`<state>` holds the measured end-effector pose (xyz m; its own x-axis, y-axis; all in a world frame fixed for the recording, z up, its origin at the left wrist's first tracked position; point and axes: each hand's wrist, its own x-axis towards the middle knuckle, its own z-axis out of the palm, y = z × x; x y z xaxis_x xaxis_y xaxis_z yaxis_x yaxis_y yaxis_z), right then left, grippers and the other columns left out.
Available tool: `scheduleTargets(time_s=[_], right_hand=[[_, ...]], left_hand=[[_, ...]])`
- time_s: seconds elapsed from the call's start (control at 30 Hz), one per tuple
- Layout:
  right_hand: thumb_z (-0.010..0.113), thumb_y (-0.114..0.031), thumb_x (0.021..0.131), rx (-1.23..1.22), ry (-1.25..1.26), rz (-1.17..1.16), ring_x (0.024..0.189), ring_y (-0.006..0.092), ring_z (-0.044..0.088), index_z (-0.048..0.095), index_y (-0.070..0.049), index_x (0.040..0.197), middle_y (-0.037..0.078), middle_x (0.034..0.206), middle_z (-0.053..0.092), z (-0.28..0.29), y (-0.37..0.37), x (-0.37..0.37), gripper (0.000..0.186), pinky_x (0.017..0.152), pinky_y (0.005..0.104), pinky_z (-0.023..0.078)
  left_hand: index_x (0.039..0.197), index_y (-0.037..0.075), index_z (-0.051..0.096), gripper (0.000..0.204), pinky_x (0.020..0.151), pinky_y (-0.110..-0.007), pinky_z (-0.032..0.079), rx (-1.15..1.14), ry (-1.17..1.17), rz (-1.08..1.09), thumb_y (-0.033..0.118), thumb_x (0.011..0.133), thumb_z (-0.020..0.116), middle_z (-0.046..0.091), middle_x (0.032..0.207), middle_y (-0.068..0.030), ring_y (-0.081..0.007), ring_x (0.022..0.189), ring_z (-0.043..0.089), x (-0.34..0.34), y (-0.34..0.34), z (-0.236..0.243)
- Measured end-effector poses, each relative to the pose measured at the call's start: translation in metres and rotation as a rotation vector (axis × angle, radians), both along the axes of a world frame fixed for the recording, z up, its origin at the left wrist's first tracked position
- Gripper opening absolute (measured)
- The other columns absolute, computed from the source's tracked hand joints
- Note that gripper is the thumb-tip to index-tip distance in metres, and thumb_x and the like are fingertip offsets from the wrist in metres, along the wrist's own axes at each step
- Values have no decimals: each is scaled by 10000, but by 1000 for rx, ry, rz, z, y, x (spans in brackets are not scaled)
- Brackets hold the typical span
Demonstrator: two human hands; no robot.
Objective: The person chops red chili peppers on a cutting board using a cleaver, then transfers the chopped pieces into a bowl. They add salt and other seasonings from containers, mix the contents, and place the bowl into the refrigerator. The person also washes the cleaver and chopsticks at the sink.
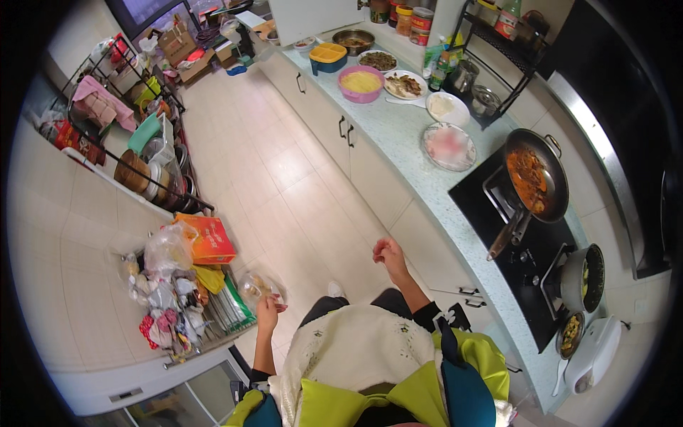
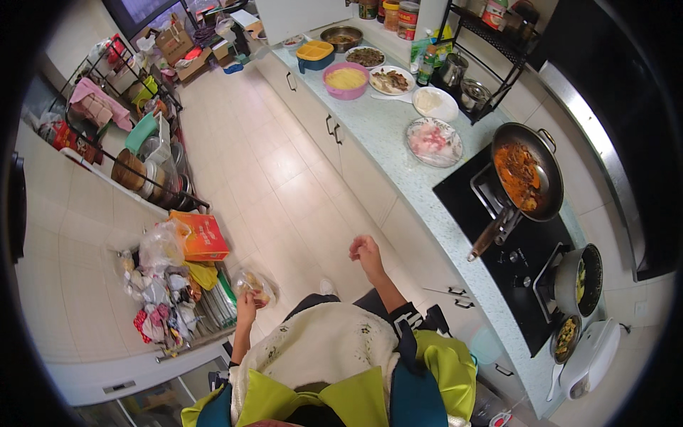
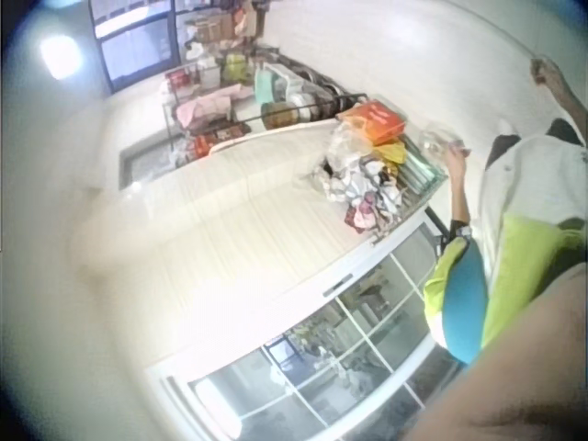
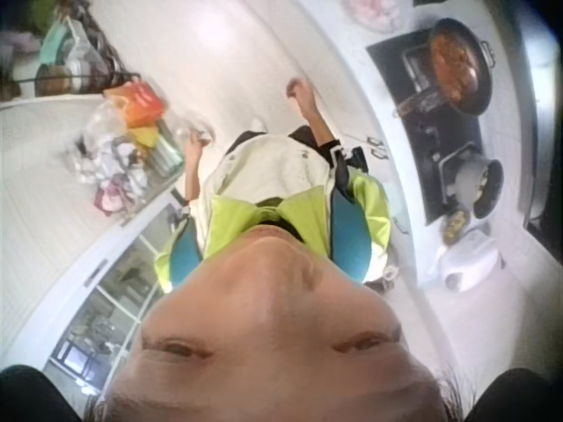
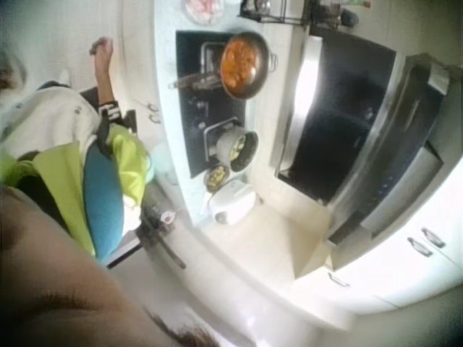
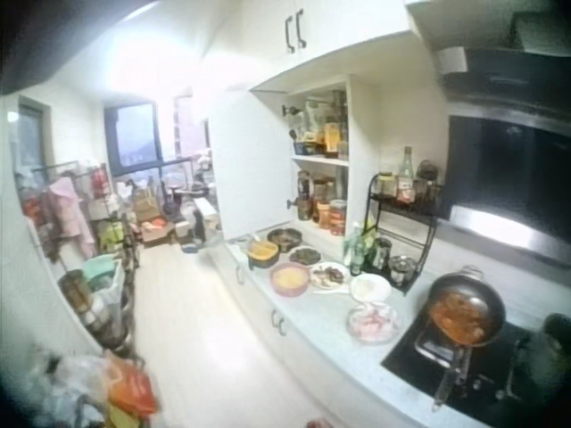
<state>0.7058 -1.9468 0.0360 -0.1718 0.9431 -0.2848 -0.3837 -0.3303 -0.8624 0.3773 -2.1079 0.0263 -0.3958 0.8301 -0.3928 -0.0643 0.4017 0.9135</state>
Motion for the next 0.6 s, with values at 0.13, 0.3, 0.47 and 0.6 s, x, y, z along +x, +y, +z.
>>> scheduleTargets(time_s=[0.13,0.3,0.47,0.6], right_hand=[[443,45,747,269,-309,144,851,154,540,521,-23,964,86,938,546,11,58,-64,240,725,276,451],[497,28,741,294,-491,191,968,156,517,569,1,930,87,1033,542,12,135,-112,204,815,280,423],[364,-161,854,291,-653,332,683,130,509,599,-14,779,57,698,556,7,241,-124,286,649,246,425],[340,-38,790,295,-310,116,609,125,469,527,-17,615,51,626,509,12,321,-171,257,575,251,387]], left_hand=[[1033,18,360,189,570,-297,522,-35,29,-28,50,854,412,507,1028,-138,-212,632,599,-47,37,-3],[1157,4,382,314,579,-254,506,-19,10,-106,72,853,425,528,1008,-140,-174,644,593,-72,110,-13],[1101,-3,467,272,596,-239,495,23,-35,-229,119,860,440,578,962,-123,-164,682,612,-106,216,-16],[1079,-7,488,266,605,-242,490,-89,142,-251,125,851,457,605,910,-119,-164,676,617,-149,306,-6]])
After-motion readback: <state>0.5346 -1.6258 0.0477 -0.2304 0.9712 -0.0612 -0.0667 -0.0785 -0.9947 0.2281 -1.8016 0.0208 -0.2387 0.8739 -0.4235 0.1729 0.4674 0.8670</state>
